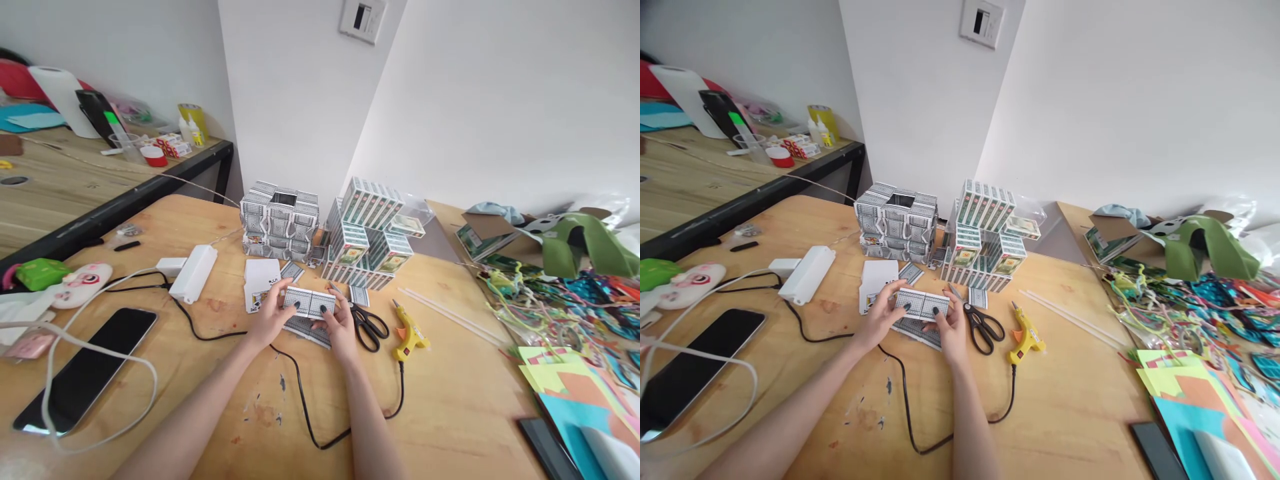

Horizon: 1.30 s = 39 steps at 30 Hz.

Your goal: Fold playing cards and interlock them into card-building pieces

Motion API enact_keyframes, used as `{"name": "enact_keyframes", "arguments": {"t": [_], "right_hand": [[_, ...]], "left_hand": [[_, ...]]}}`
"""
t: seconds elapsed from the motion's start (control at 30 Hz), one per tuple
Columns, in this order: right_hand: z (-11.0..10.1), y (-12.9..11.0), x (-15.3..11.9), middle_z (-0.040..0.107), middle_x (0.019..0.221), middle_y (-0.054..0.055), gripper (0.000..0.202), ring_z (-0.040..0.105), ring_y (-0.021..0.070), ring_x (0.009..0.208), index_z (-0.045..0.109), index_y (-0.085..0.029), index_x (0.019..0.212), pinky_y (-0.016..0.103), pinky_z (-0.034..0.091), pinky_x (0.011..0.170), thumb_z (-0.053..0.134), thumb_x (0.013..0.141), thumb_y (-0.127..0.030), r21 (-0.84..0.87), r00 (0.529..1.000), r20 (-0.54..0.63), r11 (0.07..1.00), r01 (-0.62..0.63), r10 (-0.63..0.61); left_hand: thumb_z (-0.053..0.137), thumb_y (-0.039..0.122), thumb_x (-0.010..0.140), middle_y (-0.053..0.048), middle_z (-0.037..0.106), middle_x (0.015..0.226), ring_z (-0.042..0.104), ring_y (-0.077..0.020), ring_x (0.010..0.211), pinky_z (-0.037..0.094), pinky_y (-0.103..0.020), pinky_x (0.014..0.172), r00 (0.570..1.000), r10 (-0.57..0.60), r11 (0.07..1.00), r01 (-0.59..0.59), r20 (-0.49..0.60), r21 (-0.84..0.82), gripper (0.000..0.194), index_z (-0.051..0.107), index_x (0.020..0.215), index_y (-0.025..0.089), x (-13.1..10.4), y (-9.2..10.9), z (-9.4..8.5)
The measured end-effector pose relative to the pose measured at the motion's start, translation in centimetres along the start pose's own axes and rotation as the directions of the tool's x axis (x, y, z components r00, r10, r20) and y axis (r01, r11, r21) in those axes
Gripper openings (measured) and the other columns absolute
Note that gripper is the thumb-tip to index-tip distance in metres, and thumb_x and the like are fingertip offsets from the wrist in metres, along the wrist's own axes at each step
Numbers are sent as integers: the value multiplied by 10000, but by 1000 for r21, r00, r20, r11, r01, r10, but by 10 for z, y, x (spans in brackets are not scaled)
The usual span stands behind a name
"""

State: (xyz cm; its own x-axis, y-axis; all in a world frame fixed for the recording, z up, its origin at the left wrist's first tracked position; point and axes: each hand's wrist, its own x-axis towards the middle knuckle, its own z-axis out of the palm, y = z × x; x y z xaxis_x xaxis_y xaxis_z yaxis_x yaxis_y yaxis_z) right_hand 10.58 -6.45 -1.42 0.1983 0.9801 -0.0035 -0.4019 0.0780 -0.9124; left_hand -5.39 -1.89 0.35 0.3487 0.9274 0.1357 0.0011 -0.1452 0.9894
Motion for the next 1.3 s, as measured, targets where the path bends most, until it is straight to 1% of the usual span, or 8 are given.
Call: {"name": "enact_keyframes", "arguments": {"t": [0.07, 0.13, 0.2, 0.33, 0.57, 0.93, 1.2, 1.3], "right_hand": [[2, 1, -1, 559, 830, -6, 433, 570, 113, 591, 416, -269, 1126, 244, 522, 459, 611, 742, -310, -54, 999, 34, 999, 0, 2], [3, 2, -2, 548, 792, -17, 426, 557, 100, 542, 402, -268, 1142, 219, 493, 420, 584, 760, -319, -108, 999, 42, 994, 5, -1], [4, 4, -2, 536, 734, -37, 420, 514, 73, 456, 396, -265, 1152, 186, 437, 368, 564, 771, -320, -145, 1000, 29, 989, 14, -10], [5, 5, -2, 515, 642, -65, 385, 456, 50, 378, 418, -238, 1114, 161, 356, 335, 562, 765, -316, -160, 1000, -2, 987, 19, -20], [5, 5, -1, 483, 510, -92, 359, 457, 68, 334, 434, -209, 1063, 163, 338, 323, 573, 747, -303, -173, 998, -67, 985, 7, -19], [11, 7, -2, 511, 483, -82, 273, 430, 60, 284, 487, -206, 960, 151, 306, 268, 588, 719, -285, -155, 974, -218, 987, 35, -69], [11, 6, -3, 503, 506, -80, 311, 444, 61, 292, 482, -200, 997, 151, 301, 271, 590, 719, -291, -153, 974, -222, 988, 18, -52], [11, 6, -4, 496, 534, -81, 353, 453, 59, 314, 467, -206, 1053, 153, 318, 287, 578, 727, -285, -137, 981, -190, 991, 0, -26]], "left_hand": [[470, 269, 792, -55, 601, 879, 614, -161, 642, 530, -305, 538, 990, -138, 990, 138, 11, 7, 395, 370, 1167, 192, 1, -3, 3], [443, 325, 822, 25, 547, 610, 527, -124, 419, 472, -263, 411, 978, -200, 979, 198, 49, 50, 302, 390, 1087, 188, 2, -4, 5], [416, 343, 838, 57, 490, 514, 461, -110, 336, 398, -226, 339, 974, -217, 974, 211, 63, 88, 240, 398, 1023, 191, 1, -4, 5], [429, 310, 829, 32, 516, 599, 515, -114, 407, 403, -218, 363, 983, -184, 974, 182, 6, 135, 181, 427, 965, 191, 2, -4, 3], [402, 292, 828, -3, 540, 764, 510, -95, 440, 435, -226, 392, 983, -181, 959, 183, -30, 215, 182, 456, 967, 188, 2, -2, 1], [404, 319, 835, 26, 529, 633, 479, -104, 404, 408, -240, 435, 991, -135, 952, 135, -19, 276, 192, 469, 957, 186, 0, 0, 3], [404, 307, 831, 33, 518, 618, 452, -103, 397, 410, -247, 453, 994, -106, 960, 110, -31, 257, 185, 475, 955, 190, 0, -4, 3], [410, 318, 828, 18, 534, 636, 502, -135, 483, 433, -266, 511, 995, -88, 959, 99, -52, 266, 182, 482, 940, 195, 1, -6, 3]]}}
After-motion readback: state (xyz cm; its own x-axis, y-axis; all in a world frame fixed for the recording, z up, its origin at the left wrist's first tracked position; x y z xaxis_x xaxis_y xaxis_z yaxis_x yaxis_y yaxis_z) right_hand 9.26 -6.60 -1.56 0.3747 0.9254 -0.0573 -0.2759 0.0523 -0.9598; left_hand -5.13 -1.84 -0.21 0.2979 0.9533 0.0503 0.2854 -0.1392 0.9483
